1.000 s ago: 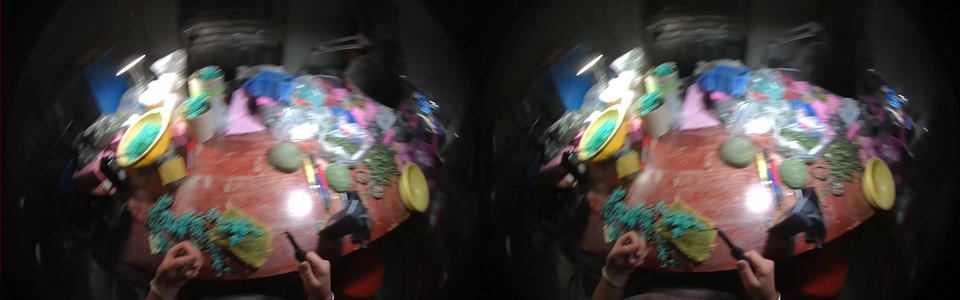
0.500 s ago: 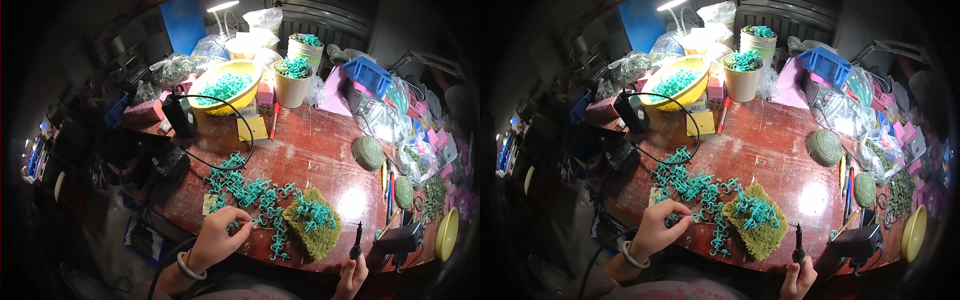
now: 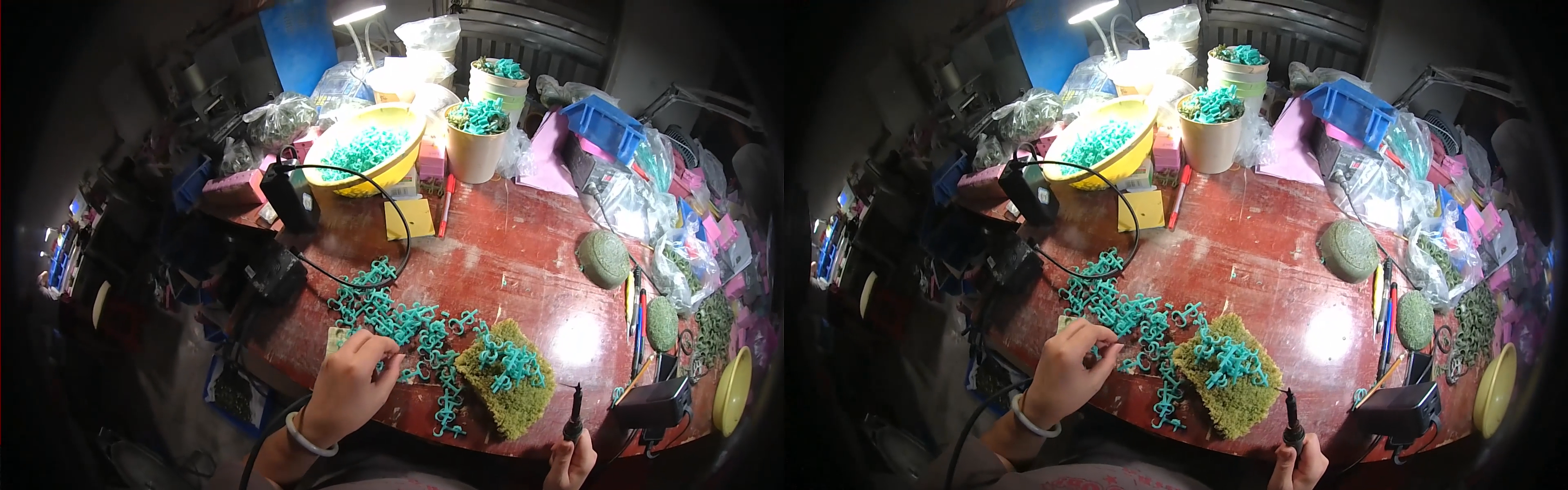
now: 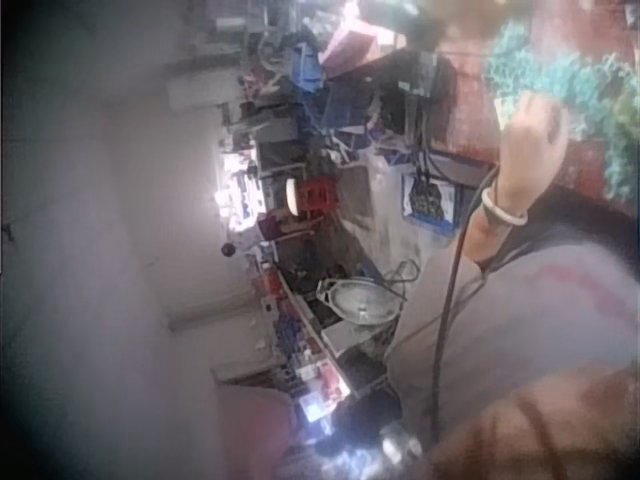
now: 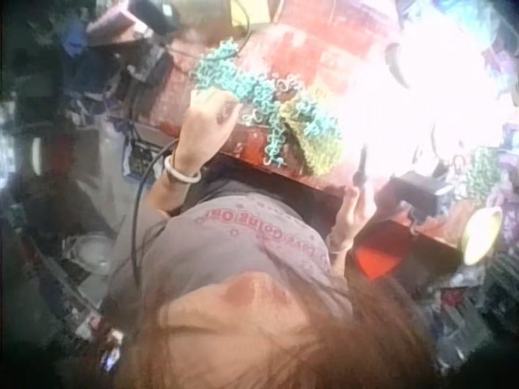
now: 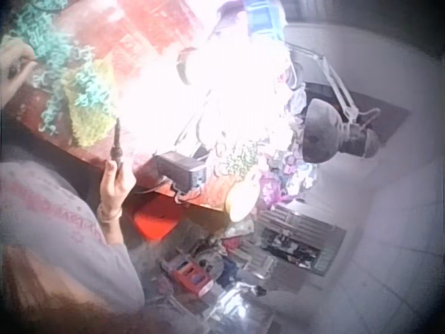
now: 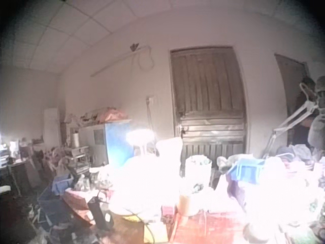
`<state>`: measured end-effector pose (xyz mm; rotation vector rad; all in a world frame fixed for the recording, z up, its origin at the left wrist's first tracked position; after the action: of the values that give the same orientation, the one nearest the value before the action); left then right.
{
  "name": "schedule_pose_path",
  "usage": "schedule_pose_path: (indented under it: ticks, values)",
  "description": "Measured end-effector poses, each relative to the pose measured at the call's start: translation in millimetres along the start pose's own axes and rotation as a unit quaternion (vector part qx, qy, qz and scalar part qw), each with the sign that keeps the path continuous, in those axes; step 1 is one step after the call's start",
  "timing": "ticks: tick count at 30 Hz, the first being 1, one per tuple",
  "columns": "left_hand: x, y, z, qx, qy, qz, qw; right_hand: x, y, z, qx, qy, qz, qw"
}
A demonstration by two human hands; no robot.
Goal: The person uses a heated tool to fuse small green wax components onto a central wax tree resting on a sponge. They pick up individual pieces by hand and melt them into place to build the tree structure.
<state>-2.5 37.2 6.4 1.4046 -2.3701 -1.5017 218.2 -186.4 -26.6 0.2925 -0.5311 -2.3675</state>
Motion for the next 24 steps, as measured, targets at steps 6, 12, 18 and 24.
schedule_pose_path:
  ticks: [6,12,18,24]
  values:
    - [-5,-7,2,-0.116,-0.014,0.011,0.993,5,4,-10,-0.009,-0.022,0.017,1.000]
    - [-2,-10,7,-0.161,-0.028,0.006,0.987,4,4,-2,0.020,-0.016,0.028,0.999]
    - [-8,5,3,-0.121,-0.046,-0.072,0.989,4,9,3,0.007,-0.034,0.036,0.999]
    - [-5,2,8,-0.115,-0.061,-0.103,0.986,4,8,5,0.015,-0.044,0.047,0.998]
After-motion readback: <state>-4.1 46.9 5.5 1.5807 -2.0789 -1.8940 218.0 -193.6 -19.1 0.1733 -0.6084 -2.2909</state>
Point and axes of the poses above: each hand's wrist, its own x-axis away from the middle knuckle, its own y-axis out of the back of the hand, z = x × y, the point moved 2 cm from there along -x, towards the middle knuckle, and after that the axes turned 12 degrees about -y, right-handed, at the moved point
